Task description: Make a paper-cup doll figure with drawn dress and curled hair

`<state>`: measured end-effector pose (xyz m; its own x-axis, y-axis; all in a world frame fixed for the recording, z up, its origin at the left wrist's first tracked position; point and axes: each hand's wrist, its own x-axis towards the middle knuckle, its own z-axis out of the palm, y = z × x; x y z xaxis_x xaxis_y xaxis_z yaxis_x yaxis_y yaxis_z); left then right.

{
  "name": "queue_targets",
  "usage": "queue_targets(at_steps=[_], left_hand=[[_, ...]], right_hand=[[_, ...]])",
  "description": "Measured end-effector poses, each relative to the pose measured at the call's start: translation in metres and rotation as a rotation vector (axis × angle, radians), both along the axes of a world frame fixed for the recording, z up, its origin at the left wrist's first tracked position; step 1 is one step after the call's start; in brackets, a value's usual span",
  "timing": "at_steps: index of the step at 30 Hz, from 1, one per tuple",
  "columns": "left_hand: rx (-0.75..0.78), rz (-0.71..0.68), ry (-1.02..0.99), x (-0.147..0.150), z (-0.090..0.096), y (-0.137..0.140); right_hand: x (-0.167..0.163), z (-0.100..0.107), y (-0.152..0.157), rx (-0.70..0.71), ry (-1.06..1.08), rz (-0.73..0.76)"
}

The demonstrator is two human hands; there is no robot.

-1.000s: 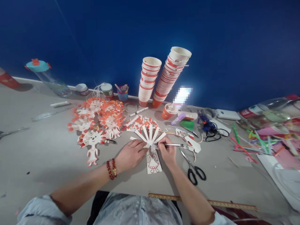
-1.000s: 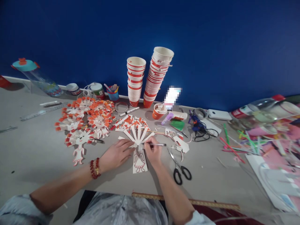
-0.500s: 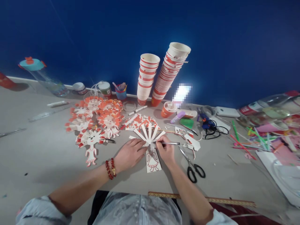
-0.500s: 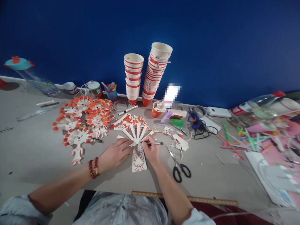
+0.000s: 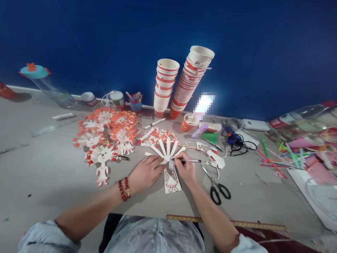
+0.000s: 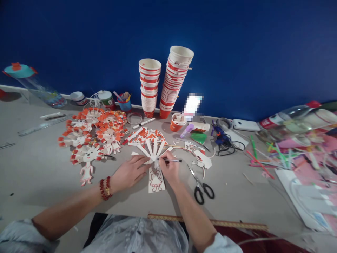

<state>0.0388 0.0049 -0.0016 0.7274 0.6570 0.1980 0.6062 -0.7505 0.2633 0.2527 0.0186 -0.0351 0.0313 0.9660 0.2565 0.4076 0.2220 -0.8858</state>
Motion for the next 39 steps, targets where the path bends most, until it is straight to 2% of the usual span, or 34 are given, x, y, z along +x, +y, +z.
queue_targets(at_steps=[28, 39], left_hand=[[-0.005, 0.003, -0.011, 0.000, 0.002, 0.000], [-0.002, 0.007, -0.016, 0.000, 0.000, -0.001]], right_hand=[[-0.003, 0.007, -0.001, -0.013, 0.025, 0.017], [-0.002, 0.010, -0.001, -0.015, 0.000, -0.031]])
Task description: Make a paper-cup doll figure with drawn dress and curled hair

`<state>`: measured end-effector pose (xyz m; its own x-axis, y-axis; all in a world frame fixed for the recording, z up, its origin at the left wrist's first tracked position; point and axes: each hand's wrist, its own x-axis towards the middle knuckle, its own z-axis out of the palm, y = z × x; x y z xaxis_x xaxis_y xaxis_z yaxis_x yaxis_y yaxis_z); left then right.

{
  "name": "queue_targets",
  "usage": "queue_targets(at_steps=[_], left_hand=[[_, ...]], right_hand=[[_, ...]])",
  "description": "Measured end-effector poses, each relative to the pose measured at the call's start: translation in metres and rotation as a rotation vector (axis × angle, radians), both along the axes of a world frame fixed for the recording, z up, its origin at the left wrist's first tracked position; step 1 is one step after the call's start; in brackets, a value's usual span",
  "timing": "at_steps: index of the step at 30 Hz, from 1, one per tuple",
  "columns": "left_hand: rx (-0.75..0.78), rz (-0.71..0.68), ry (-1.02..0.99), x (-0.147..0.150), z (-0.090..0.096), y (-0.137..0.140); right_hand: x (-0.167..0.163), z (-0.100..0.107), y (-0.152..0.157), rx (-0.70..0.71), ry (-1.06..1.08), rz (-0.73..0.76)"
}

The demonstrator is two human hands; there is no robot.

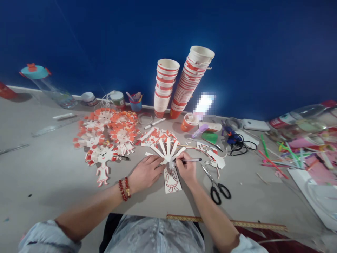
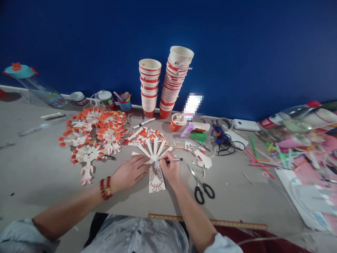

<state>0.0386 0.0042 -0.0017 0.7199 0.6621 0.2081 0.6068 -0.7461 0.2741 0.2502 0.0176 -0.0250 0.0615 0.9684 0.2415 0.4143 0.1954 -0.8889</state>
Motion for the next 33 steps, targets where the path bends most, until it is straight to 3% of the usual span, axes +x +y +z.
queue_targets(at_steps=[25, 33], left_hand=[[-0.018, -0.011, 0.013, 0.0000, 0.0008, 0.0008], [-0.011, -0.006, 0.013, -0.0005, -0.0004, 0.0003]], right_hand=[[0.0007, -0.0079, 0.0012, -0.007, 0.015, 0.033], [0.0017, -0.0067, 0.0000, -0.032, 0.199, -0.032]])
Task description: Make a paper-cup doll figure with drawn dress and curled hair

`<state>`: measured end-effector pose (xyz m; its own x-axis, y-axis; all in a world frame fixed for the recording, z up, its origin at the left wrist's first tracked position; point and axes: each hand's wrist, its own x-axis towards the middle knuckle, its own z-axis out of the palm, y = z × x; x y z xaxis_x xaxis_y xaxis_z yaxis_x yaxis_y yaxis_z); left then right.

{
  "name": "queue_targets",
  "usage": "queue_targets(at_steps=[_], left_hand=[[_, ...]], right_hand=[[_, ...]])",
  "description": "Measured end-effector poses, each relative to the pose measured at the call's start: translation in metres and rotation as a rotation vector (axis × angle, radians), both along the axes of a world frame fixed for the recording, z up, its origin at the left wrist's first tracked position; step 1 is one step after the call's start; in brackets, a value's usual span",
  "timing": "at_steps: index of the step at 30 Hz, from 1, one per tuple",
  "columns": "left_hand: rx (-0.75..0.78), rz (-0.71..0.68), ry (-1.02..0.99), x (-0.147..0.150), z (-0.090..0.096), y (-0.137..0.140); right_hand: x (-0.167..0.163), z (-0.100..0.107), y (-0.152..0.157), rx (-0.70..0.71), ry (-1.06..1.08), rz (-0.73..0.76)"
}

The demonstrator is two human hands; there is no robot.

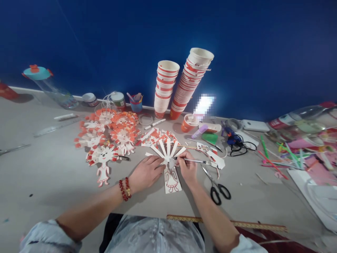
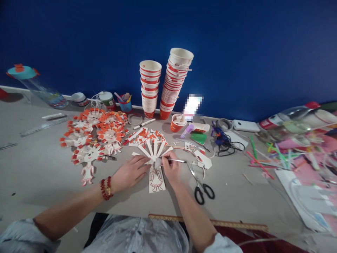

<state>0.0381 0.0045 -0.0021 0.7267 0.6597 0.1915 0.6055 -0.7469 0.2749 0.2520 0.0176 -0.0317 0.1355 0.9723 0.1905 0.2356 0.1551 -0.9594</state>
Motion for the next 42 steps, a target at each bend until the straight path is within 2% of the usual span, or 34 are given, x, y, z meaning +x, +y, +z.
queue_targets(at_steps=[7, 11, 13, 16, 18, 22, 25, 28, 30, 36, 42], left_hand=[[-0.007, 0.000, -0.045, -0.001, -0.005, 0.000], [-0.004, 0.003, -0.059, -0.002, -0.006, -0.001], [-0.004, 0.008, -0.072, -0.001, -0.006, -0.003], [-0.006, 0.004, -0.117, 0.000, -0.006, -0.004], [-0.014, -0.003, -0.185, -0.002, -0.003, -0.002], [-0.053, 0.047, -0.383, -0.026, 0.020, 0.010], [-0.079, 0.261, -0.436, -0.065, 0.046, 0.016], [-0.007, 0.441, -0.383, -0.104, 0.061, 0.013], [0.034, 0.519, -0.298, -0.120, 0.062, 0.008], [0.027, 0.408, -0.076, -0.132, 0.042, -0.001], [0.062, 0.431, 0.021, -0.134, 0.034, -0.001]], right_hand=[[-0.002, 0.001, -0.002, -0.009, 0.045, 0.003], [0.003, 0.014, -0.002, 0.053, -0.024, 0.035], [0.011, 0.027, -0.001, 0.123, -0.171, 0.043], [0.032, 0.046, -0.003, 0.281, -0.512, -0.036], [0.049, 0.052, -0.006, 0.305, -0.662, 0.034], [0.085, 0.043, -0.012, 0.290, -0.952, 0.093], [0.102, 0.027, -0.014, 0.221, -1.080, 0.154], [0.109, 0.015, -0.015, 0.206, -1.150, 0.176], [0.109, 0.011, -0.016, 0.216, -1.162, 0.187], [0.107, 0.008, -0.020, 0.260, -1.125, 0.150], [0.108, 0.010, -0.022, 0.263, -1.186, 0.173]])
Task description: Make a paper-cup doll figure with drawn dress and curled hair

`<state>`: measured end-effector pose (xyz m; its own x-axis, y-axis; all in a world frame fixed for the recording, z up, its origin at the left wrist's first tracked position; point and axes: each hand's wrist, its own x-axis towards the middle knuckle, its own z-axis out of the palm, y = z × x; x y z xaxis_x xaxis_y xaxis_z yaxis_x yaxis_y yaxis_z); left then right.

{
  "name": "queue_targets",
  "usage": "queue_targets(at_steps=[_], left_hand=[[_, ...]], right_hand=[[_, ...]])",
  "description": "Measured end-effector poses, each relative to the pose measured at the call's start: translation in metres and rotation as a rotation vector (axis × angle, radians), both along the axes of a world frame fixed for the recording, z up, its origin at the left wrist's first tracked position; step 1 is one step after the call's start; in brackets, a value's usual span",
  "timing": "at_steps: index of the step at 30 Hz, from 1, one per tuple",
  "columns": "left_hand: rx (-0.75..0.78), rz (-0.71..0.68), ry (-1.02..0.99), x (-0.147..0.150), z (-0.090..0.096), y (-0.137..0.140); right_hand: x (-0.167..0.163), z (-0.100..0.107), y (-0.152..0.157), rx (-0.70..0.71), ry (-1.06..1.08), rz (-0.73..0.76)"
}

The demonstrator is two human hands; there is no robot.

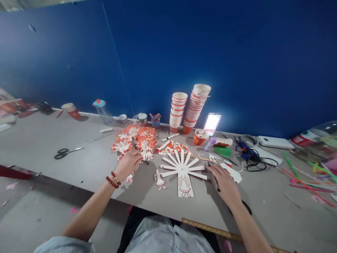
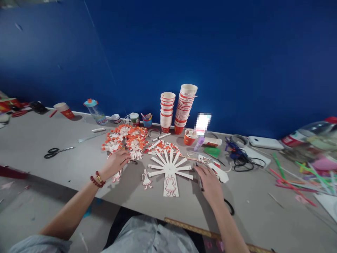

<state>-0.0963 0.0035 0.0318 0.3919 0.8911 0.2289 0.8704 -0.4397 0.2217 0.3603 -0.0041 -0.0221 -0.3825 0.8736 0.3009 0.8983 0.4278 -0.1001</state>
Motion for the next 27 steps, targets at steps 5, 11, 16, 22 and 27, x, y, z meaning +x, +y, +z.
queue_targets(at_steps=[5, 11, 16, 22, 27], left_hand=[[-0.003, -0.022, 0.201, 0.009, 0.000, 0.000], [0.000, -0.063, 0.218, 0.017, -0.009, 0.002], [0.004, -0.070, 0.095, 0.021, -0.015, 0.008], [-0.020, 0.000, -0.252, 0.041, -0.003, 0.005], [-0.348, 0.004, -0.893, 0.088, 0.006, -0.020]], right_hand=[[0.000, -0.002, 0.003, -0.008, -0.005, 0.033], [-0.007, 0.007, -0.003, 0.029, 0.111, 0.020], [-0.008, 0.013, -0.012, -0.017, 0.132, 0.019], [-0.014, 0.020, -0.022, 0.039, 0.345, 0.010], [-0.060, 0.046, -0.059, -0.059, 0.797, 0.015]])
